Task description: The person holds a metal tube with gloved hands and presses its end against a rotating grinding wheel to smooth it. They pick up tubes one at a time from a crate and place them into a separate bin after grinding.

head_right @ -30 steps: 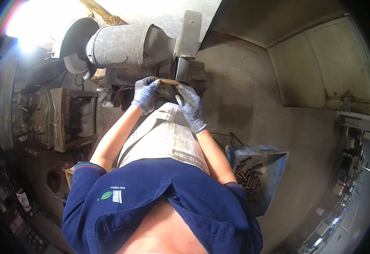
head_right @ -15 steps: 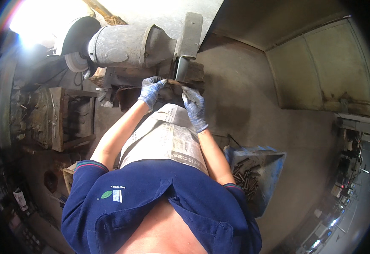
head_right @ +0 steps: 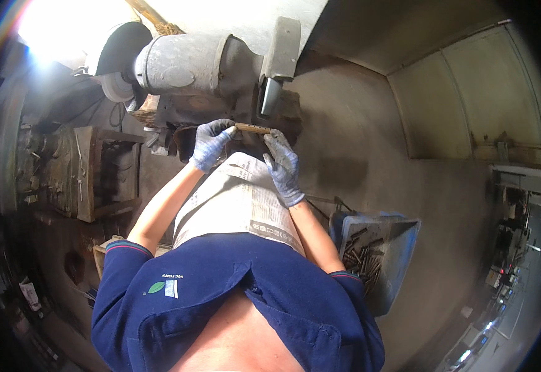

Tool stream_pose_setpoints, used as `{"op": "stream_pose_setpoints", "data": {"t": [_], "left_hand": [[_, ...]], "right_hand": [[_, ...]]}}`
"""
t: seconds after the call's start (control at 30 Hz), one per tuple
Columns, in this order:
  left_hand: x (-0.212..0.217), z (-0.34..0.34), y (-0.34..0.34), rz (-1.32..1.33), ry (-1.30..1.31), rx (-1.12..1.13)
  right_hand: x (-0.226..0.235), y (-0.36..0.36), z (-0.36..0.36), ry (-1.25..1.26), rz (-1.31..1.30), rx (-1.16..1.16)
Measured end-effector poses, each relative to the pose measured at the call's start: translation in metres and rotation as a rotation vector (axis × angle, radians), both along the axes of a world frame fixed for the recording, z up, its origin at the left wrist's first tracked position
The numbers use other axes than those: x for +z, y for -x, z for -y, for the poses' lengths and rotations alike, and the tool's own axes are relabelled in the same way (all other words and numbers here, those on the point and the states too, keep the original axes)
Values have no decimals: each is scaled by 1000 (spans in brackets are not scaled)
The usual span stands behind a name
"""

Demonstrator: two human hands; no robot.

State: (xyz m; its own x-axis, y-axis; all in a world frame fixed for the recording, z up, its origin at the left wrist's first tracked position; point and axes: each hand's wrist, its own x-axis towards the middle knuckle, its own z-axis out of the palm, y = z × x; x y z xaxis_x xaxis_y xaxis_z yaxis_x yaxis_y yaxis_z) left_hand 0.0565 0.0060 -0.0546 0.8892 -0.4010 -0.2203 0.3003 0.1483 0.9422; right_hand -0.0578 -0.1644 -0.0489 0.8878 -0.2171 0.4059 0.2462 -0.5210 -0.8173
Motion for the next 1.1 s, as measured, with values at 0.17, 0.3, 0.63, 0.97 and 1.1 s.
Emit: {"op": "stream_pose_setpoints", "data": {"t": [0.17,0.3,0.63,0.97,1.1], "left_hand": [[19,3,24,169,88,-85],[30,11,31,422,93,-156],[14,12,36,198,-86,-468],[-28,-87,26,33,-210,-115],[-24,-155,43,165,-447,112]], "right_hand": [[38,35,-7,-130,79,-11],[54,62,-7,44,118,-131],[76,213,22,89,-116,-618],[31,308,82,73,-432,-1000],[50,171,14,-463,-360,-426]]}}
